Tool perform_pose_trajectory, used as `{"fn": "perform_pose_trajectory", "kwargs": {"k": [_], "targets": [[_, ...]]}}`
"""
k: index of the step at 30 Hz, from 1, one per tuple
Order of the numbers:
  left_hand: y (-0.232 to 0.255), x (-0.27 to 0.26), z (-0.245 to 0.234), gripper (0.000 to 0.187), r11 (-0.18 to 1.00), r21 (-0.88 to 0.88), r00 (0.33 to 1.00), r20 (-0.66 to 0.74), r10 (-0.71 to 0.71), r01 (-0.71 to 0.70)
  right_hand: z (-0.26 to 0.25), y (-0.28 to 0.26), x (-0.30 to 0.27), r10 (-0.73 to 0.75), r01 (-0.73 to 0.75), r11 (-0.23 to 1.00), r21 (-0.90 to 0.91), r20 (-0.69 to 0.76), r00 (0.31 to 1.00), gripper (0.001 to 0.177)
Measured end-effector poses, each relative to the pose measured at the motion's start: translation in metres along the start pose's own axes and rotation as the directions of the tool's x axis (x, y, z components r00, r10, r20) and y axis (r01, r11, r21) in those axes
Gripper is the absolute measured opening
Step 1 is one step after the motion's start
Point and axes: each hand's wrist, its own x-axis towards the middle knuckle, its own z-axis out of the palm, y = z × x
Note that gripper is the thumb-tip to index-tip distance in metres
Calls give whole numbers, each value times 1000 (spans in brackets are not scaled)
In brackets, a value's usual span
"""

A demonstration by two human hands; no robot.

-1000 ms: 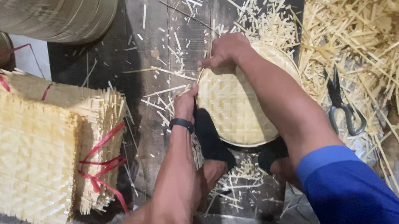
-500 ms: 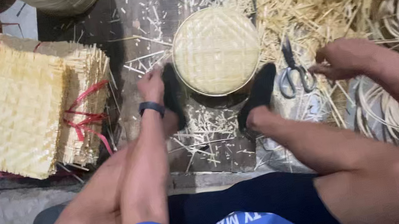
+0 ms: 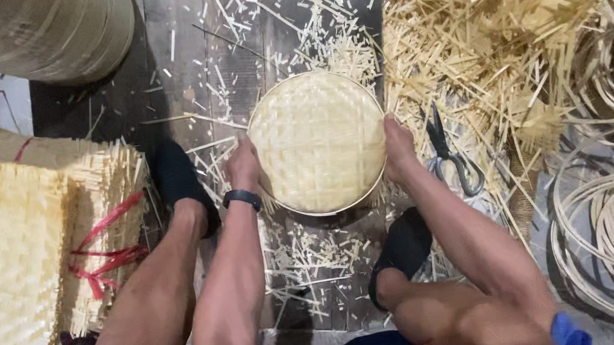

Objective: The person places a woven mat onto a circular wooden mold and uses shears to trim the excess material around the edge. The person then removes the mold and stacks the finished circular base with others.

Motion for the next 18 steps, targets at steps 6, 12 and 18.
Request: {"fn": "perform_pose_trajectory", "kwargs": {"k": [6,12,18], "targets": [[26,-34,-3,41,403,-915,954,108,280,-15,4,-50,-40,-441,441,898,-4,-36,897,44],[43,-51,-40,60,653,-631,848,530,-30,418,-9,-102,-77,-36,50,990,-132,107,994,50],[18,-57,-15,62,852,-480,891,452,35,210,-28,-39,-76,-359,335,855,-396,15,933,45]]}}
